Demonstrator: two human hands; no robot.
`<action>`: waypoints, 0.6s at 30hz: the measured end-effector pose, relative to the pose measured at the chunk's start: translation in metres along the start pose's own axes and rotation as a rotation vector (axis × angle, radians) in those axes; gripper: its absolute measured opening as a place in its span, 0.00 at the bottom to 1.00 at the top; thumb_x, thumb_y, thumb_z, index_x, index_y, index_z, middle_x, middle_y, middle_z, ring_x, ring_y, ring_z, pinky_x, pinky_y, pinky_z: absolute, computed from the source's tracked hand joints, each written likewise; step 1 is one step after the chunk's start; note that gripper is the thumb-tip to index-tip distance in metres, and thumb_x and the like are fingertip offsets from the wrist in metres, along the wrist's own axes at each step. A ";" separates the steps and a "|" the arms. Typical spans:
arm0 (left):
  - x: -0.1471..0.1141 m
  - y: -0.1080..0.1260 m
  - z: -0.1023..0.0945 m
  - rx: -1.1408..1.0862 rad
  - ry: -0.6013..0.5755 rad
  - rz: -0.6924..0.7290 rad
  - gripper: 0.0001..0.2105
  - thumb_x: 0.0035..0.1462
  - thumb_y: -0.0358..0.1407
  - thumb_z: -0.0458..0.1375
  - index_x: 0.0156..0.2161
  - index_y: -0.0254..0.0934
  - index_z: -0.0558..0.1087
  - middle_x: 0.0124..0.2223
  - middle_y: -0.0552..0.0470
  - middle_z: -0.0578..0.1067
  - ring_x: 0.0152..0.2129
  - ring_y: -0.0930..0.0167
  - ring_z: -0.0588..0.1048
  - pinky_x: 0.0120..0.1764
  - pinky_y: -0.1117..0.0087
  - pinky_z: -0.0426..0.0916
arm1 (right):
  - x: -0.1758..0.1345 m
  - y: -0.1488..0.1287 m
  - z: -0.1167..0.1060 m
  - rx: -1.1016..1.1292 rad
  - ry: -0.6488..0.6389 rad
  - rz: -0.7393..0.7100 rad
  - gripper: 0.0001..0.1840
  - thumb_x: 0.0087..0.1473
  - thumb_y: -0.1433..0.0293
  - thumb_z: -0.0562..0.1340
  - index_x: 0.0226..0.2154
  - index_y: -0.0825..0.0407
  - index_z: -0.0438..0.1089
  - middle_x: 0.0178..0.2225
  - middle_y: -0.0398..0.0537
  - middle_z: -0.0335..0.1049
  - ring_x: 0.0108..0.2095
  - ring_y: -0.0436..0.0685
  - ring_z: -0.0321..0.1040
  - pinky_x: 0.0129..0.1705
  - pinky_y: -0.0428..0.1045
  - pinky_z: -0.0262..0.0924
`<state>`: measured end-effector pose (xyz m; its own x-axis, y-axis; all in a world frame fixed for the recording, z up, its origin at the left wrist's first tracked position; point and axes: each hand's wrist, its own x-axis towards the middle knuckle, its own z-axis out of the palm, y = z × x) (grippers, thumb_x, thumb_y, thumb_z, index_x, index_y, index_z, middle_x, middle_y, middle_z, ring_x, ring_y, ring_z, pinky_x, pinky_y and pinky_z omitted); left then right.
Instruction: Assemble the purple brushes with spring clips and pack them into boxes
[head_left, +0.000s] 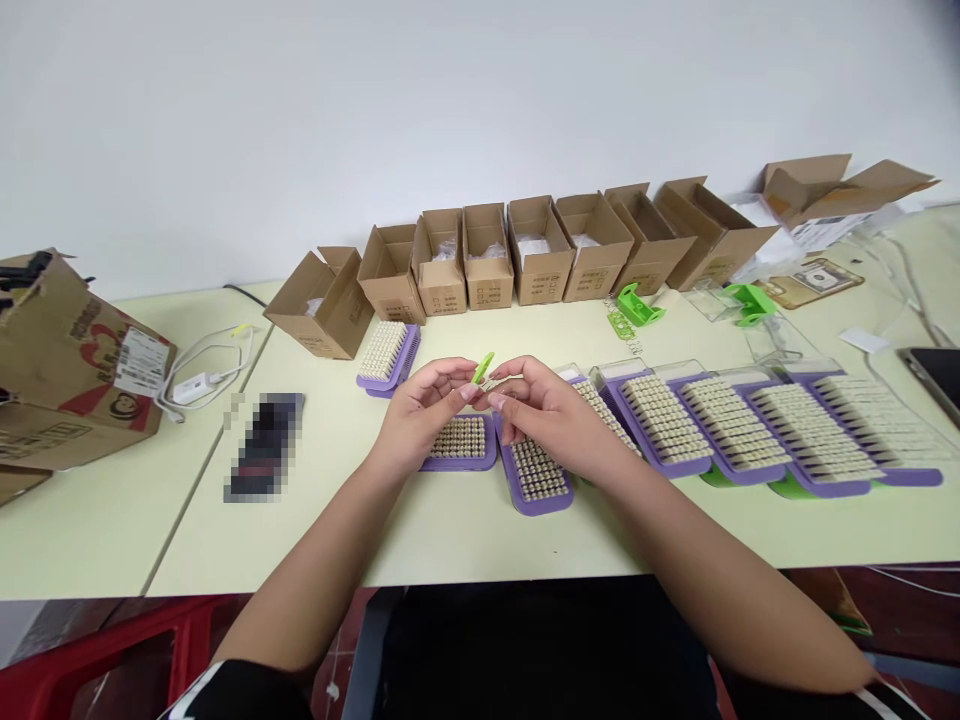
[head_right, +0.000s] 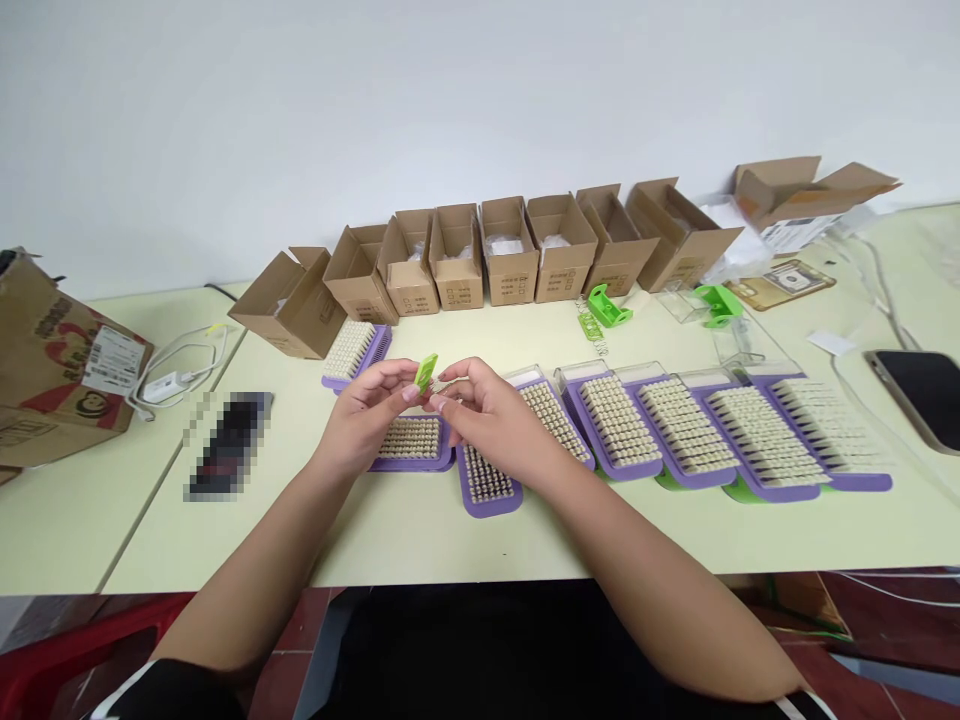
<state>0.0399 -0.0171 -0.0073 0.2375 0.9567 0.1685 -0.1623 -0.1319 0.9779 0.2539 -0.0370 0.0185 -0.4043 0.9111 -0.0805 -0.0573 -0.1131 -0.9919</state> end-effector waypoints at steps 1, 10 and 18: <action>0.000 -0.001 0.000 0.002 -0.001 0.001 0.16 0.61 0.40 0.73 0.53 0.40 0.81 0.46 0.47 0.84 0.42 0.68 0.83 0.51 0.62 0.79 | 0.000 0.002 0.000 -0.029 0.021 -0.024 0.13 0.68 0.61 0.65 0.51 0.46 0.65 0.41 0.43 0.78 0.29 0.52 0.72 0.36 0.51 0.69; -0.002 -0.002 -0.001 0.013 -0.060 -0.041 0.24 0.59 0.37 0.74 0.60 0.46 0.81 0.49 0.48 0.81 0.47 0.68 0.81 0.54 0.63 0.78 | -0.004 0.004 -0.001 -0.739 0.214 -0.263 0.15 0.72 0.61 0.60 0.57 0.47 0.70 0.46 0.49 0.81 0.34 0.58 0.73 0.38 0.54 0.62; -0.002 0.001 -0.002 0.041 -0.119 -0.057 0.24 0.61 0.38 0.73 0.62 0.48 0.80 0.49 0.49 0.80 0.43 0.69 0.82 0.50 0.64 0.80 | -0.004 0.005 -0.003 -1.080 0.090 -0.335 0.13 0.74 0.63 0.55 0.53 0.51 0.70 0.48 0.56 0.79 0.41 0.63 0.75 0.36 0.53 0.58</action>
<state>0.0376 -0.0186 -0.0065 0.3579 0.9256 0.1234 -0.1065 -0.0909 0.9902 0.2574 -0.0398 0.0137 -0.4473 0.8611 0.2418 0.6845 0.5036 -0.5270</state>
